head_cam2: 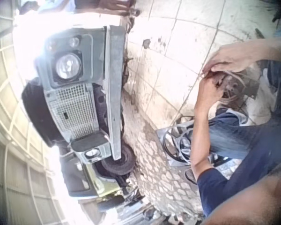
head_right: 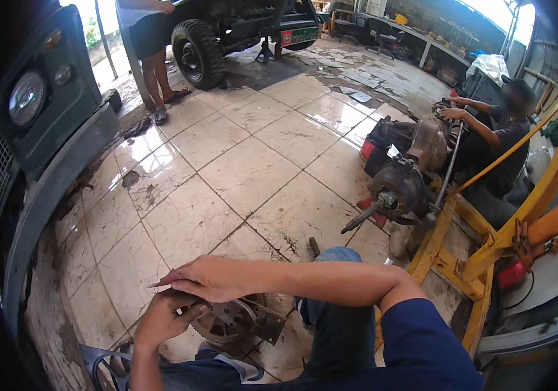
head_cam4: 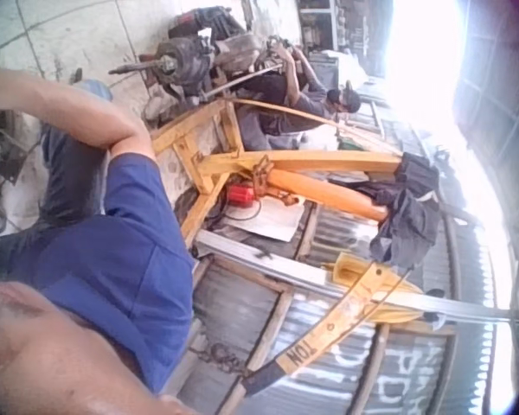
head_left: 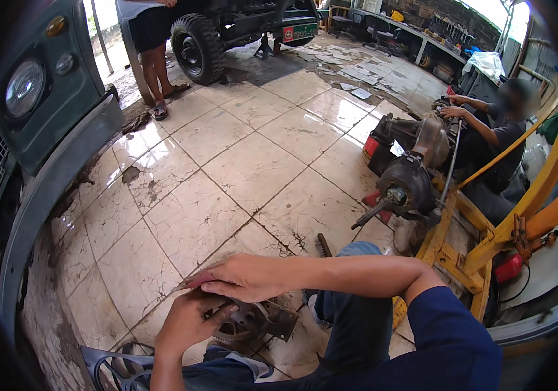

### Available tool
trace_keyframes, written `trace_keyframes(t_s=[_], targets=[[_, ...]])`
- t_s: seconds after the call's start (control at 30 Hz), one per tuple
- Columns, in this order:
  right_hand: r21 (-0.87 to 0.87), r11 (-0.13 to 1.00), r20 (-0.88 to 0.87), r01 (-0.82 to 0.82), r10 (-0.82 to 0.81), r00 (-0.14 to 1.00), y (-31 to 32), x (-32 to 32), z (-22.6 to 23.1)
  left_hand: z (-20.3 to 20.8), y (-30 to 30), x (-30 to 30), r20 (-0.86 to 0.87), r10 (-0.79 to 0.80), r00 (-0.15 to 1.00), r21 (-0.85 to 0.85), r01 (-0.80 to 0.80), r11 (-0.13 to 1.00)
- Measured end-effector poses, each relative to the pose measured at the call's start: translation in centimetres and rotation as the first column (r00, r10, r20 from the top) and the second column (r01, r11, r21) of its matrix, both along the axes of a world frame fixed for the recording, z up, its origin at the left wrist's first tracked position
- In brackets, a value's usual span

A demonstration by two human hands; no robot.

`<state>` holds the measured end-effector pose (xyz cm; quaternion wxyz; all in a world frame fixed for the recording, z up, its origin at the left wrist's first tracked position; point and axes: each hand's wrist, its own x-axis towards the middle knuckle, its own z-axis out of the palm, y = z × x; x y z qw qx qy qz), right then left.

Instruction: The person sits on the workshop floor and uses a piece of sandpaper to smooth the surfaces of a metal gear and a smaller cylindrical metal part. They repeatedly rub the sandpaper over the gear's teeth and the cylinder's edges.

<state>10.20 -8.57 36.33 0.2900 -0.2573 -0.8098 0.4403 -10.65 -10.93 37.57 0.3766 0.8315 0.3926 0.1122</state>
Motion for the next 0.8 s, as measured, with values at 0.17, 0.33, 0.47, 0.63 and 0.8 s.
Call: trace_keyframes(t_s=[0.17, 0.33, 0.47, 0.63, 0.8], targets=[[0.081, 0.996, -0.025, -0.034, 0.036, 0.999, 0.8, 0.4, -0.6, -0.7, 0.5, 0.0, 0.028, -0.054, 0.998, 0.034, 0.053, 0.998], [0.085, 0.993, 0.029, -0.077, 0.075, 0.997, 1.2, 0.7, -1.0, -2.0, 1.1, -0.6, 0.094, -0.137, 0.986, -0.010, 0.138, 0.990], [0.100, 0.990, 0.018, -0.096, 0.095, 0.995, 1.3, 0.8, -1.1, -1.0, 0.7, -0.1, 0.057, -0.085, 0.995, -0.084, 0.089, 0.992], [0.125, 0.989, 0.027, -0.072, 0.070, 0.997, 1.2, 1.0, -0.9, 0.0, 0.7, 0.6, 0.070, -0.096, 0.993, -0.204, 0.108, 0.973], [0.026, 0.993, 0.173, -0.119, 0.112, 0.978, 1.3, 1.2, 0.1, -0.6, 0.8, 0.3, 0.120, -0.169, 0.978, -0.126, 0.184, 0.975]])
